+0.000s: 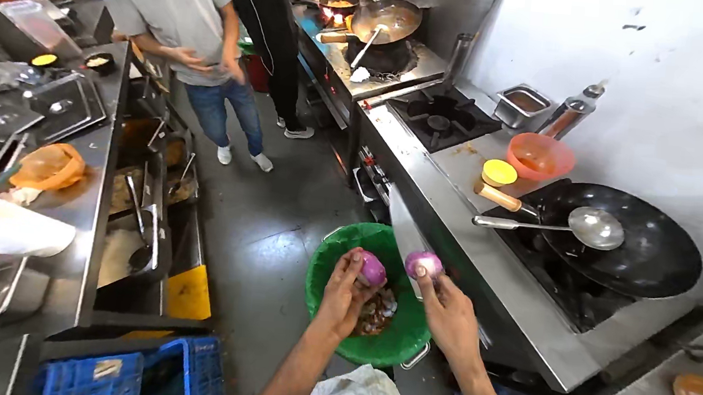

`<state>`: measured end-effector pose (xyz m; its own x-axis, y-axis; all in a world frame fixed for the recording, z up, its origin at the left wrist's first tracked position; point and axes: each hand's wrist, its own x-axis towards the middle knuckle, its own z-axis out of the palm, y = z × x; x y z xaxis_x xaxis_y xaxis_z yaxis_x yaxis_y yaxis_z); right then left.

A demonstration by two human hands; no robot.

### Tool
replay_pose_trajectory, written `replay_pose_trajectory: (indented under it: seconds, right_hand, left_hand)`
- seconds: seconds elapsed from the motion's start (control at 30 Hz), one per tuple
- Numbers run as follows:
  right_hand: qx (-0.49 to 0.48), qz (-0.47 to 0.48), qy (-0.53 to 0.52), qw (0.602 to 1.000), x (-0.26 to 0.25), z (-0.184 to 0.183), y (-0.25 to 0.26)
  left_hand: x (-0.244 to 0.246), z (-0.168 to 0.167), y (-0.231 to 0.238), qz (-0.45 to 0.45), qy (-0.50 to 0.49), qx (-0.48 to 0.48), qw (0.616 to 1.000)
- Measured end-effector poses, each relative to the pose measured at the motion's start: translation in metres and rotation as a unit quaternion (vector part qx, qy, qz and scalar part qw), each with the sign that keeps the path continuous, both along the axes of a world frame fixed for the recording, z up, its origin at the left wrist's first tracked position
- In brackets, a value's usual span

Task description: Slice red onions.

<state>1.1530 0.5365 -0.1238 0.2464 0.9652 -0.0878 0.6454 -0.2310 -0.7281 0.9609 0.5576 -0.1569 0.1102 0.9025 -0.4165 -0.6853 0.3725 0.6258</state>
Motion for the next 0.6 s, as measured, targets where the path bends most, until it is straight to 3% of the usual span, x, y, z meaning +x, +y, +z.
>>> replay_pose_trajectory:
  seconds: [0.17,0.27,0.37,0.43,0.6]
  right_hand:
    - [-0.002,0.010,-0.181,0.983,0.010,-0.018,0.001]
    - [-0.037,0.027,-0.156,0.987,0.012,-0.019,0.003]
    - [0.016,0.034,-0.096,0.995,0.013,-0.011,-0.010]
    - [0.075,0.018,-0.112,0.991,0.011,-0.003,-0.021]
    - [0.079,-0.020,-0.142,0.986,0.013,-0.007,-0.016]
  left_hand:
    - [-0.020,0.010,-0.011,-0.054,-0.139,0.060,0.987]
    - [-0.025,0.013,-0.018,-0.086,-0.171,0.096,0.977]
    - [-0.025,0.011,-0.022,-0.063,-0.033,0.196,0.978]
    - [-0.028,0.010,-0.020,-0.044,0.077,0.266,0.960]
    - [-0.034,0.011,-0.020,-0.037,0.081,0.304,0.949]
